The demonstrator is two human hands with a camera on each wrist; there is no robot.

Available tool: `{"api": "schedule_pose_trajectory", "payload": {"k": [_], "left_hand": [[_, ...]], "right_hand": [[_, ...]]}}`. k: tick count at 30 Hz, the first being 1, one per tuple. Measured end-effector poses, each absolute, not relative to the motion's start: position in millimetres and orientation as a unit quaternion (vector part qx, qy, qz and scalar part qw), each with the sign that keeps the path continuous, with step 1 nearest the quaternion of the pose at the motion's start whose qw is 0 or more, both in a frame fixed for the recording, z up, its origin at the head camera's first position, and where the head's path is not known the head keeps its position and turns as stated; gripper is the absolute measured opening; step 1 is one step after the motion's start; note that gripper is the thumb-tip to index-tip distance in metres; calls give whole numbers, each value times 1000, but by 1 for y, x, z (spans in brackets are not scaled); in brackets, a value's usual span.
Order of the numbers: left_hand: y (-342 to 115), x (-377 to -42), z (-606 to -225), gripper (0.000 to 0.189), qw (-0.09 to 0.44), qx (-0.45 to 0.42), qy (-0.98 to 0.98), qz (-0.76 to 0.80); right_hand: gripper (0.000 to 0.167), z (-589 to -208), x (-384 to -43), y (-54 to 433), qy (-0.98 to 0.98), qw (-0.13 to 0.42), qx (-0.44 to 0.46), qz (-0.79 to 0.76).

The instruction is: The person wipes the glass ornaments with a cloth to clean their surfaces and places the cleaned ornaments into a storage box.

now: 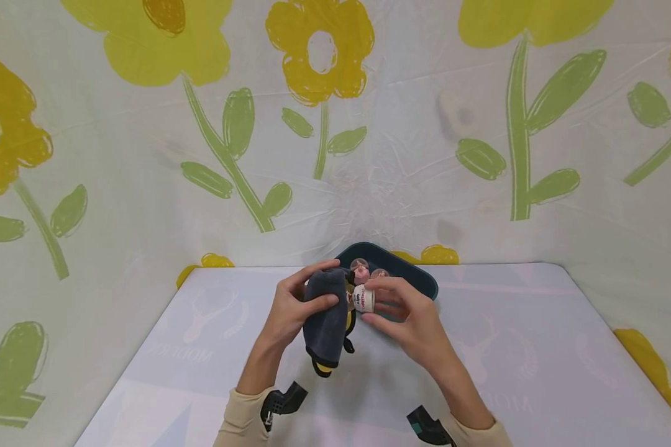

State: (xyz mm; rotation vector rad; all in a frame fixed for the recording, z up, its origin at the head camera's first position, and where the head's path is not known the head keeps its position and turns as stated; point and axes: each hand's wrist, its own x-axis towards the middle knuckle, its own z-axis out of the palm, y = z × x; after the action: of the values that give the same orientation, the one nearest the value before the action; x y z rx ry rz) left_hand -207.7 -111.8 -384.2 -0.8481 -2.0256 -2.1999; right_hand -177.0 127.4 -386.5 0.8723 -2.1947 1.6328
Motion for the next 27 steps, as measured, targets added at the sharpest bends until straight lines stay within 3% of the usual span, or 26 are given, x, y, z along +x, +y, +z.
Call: {"api": "schedule_pose_trajectory", "payload": {"k": [9, 16, 20, 27], "left_hand": [[-113, -209, -385, 55, 10, -264, -645, -717], [-112, -209, -385, 55, 10, -262, -650, -713], [-112, -209, -385, 56, 10, -263, -654, -709], [-111, -208, -385, 57, 17, -279, -653, -704]], "right_hand": [[66, -388, -179, 126, -758, 220, 368, 492], [70, -388, -180, 126, -767, 233, 355, 481], [59, -389, -179, 124, -790, 242, 311, 469], [26, -392, -177, 121, -829, 242, 230, 448]]}}
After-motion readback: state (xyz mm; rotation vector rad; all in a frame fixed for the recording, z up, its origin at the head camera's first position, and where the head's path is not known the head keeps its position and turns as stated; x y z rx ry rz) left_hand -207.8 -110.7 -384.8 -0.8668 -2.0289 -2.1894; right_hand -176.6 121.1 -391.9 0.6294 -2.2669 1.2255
